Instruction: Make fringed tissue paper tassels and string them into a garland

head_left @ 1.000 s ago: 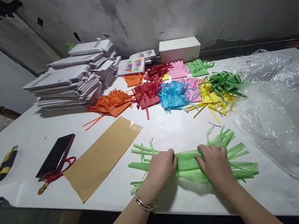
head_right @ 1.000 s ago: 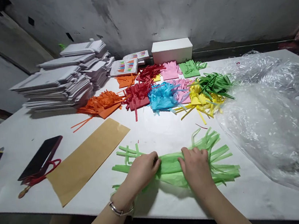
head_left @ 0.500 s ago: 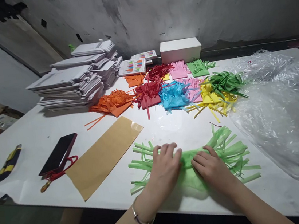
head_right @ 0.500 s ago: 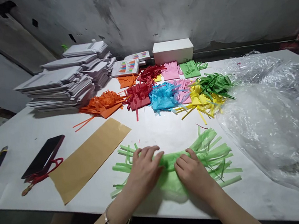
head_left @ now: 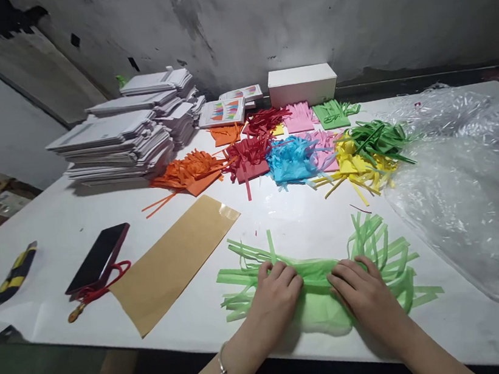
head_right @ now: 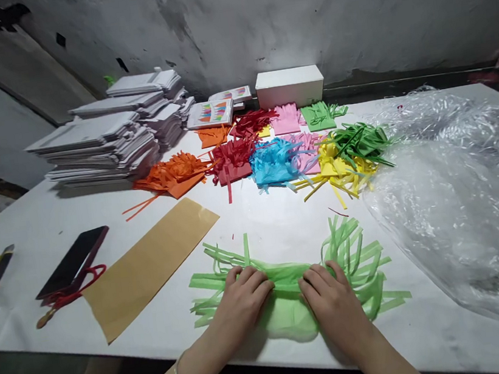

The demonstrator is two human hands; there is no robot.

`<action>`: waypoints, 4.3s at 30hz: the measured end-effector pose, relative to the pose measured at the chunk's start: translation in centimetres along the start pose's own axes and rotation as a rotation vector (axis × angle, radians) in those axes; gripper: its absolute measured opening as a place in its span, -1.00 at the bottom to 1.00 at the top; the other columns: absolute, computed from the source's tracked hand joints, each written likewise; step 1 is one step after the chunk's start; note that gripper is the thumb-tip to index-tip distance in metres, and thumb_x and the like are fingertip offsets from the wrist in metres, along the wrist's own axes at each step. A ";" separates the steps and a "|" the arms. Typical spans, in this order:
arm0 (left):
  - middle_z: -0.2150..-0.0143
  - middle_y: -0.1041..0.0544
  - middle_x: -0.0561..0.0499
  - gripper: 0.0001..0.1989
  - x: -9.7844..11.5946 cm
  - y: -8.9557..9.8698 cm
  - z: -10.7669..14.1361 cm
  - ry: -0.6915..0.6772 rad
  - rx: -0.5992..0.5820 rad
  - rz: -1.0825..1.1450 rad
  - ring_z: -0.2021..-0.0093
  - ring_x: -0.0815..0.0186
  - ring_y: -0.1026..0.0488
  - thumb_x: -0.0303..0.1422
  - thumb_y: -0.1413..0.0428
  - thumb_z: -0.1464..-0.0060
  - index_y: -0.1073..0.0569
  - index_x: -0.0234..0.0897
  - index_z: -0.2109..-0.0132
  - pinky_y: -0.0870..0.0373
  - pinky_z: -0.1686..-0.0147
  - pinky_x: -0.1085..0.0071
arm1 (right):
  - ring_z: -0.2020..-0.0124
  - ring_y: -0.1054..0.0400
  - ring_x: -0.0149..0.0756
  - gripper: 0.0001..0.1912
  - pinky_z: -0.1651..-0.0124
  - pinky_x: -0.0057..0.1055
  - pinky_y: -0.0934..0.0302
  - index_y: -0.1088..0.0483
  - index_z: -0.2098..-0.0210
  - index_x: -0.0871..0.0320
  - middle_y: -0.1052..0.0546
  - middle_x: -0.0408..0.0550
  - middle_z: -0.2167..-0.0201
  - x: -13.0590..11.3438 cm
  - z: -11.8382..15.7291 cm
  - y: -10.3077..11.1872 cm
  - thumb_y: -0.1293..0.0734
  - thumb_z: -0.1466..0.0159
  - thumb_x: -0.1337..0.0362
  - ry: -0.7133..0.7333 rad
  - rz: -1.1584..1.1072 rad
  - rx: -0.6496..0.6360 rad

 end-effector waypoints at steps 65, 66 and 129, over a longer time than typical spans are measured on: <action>0.24 -0.53 0.02 -0.84 1.0 0.8 -1.9 -0.156 0.153 0.091 0.15 0.17 -0.36 -0.53 -0.11 -0.19 -0.52 -0.19 0.25 -0.11 -0.04 0.06 | 0.33 -0.24 -0.25 -0.86 0.17 -0.27 -0.04 -0.39 0.39 0.15 -0.41 -0.12 0.42 0.2 -2.0 -2.1 -0.31 -0.32 0.41 -0.022 -0.012 -0.094; 0.26 -0.53 0.02 -0.84 1.0 0.7 -1.9 -0.174 0.155 0.089 0.17 0.18 -0.36 -0.54 -0.09 -0.20 -0.51 -0.21 0.26 -0.10 -0.06 0.05 | 0.32 -0.24 -0.25 -0.86 0.16 -0.27 -0.03 -0.39 0.38 0.15 -0.42 -0.12 0.41 0.0 -2.1 -2.1 -0.32 -0.33 0.40 -0.016 -0.012 -0.100; -0.21 -0.45 -0.24 -0.69 5.0 -2.2 -0.2 -0.204 -0.075 -0.019 -0.11 -0.01 -0.43 -0.50 -0.09 -0.23 -0.43 -0.28 -0.11 -0.40 -0.04 0.08 | 0.26 -0.50 -0.24 -0.84 -0.03 -0.22 -0.20 -0.52 0.25 0.15 -0.63 -0.04 0.32 9.9 -2.0 13.7 -0.29 -0.40 0.30 -0.298 0.227 0.578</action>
Point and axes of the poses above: each hand's wrist, its own z-axis away from the middle knuckle, its own y-axis out of the back of the hand, x = y × z, the point moved 10 cm from there along -z, towards the middle knuckle
